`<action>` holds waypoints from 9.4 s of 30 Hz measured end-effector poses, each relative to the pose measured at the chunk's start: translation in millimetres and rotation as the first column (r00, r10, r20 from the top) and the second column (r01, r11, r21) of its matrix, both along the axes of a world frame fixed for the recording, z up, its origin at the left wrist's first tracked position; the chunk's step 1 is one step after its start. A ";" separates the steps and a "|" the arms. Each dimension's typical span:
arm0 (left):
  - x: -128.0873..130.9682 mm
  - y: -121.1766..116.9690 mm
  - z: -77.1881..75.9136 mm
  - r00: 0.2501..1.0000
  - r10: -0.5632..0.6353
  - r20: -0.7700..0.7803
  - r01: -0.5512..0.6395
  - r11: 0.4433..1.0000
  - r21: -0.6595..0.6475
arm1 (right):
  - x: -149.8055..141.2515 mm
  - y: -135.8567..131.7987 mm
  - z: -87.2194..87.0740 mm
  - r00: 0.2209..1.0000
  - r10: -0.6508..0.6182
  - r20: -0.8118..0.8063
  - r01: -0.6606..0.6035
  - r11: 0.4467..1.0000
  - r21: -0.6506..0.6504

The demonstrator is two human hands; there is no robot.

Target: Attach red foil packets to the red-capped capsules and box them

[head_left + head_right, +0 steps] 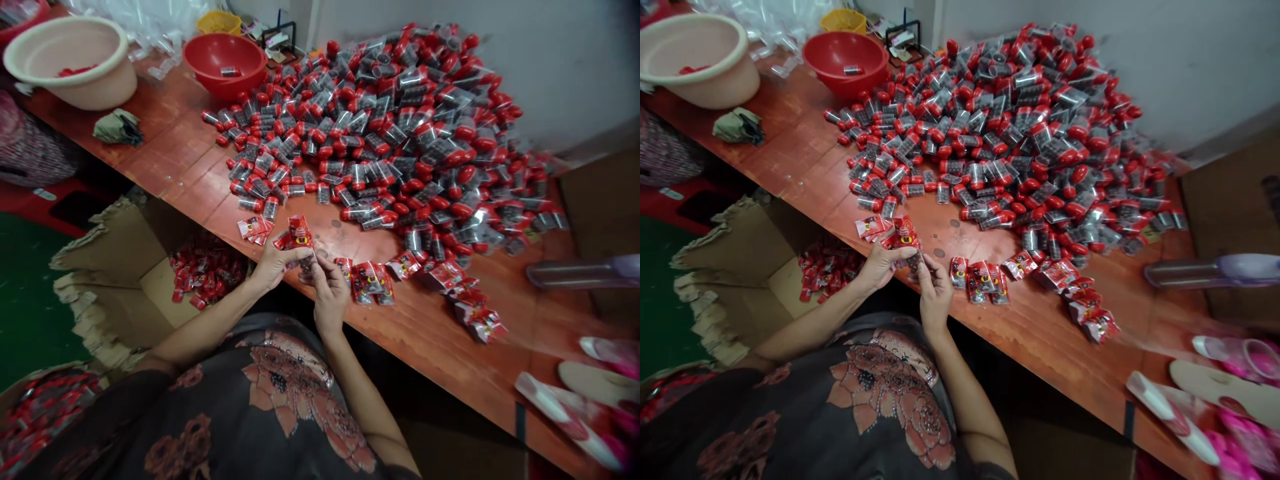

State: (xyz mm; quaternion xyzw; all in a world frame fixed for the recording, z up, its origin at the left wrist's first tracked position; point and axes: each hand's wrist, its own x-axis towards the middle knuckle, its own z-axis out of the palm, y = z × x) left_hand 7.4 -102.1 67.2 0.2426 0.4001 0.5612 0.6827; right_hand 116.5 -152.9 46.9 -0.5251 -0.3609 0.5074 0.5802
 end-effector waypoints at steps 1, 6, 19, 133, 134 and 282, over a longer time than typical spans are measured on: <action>1.5 -0.9 -0.8 1.000 0.014 -0.001 -0.014 1.000 0.002 | -0.9 0.2 0.8 1.000 -0.005 -0.018 0.005 1.000 -0.006; 11.3 -4.3 -6.1 0.990 0.142 -0.008 -0.142 0.990 -0.008 | -2.2 3.9 -2.0 0.998 -0.056 -0.011 0.056 0.998 -0.010; 25.6 -11.1 -12.0 0.964 0.244 -0.107 -0.249 0.968 -0.032 | -4.6 7.5 -13.2 0.977 -0.083 -0.196 0.060 0.991 -0.121; -10.1 -56.9 -14.6 0.959 -0.117 -0.259 0.062 0.976 -0.208 | 37.5 -58.8 -23.7 0.947 0.320 0.020 -0.318 0.944 -0.084; -8.0 -56.0 -13.3 0.956 -0.136 -0.260 0.081 0.974 -0.211 | 36.2 -56.3 -22.3 0.952 0.304 0.020 -0.302 0.951 -0.072; 5.2 7.3 -0.2 0.992 0.079 -0.097 -0.085 0.995 -0.055 | 20.4 4.8 -11.2 0.994 -0.044 0.104 0.037 0.997 0.070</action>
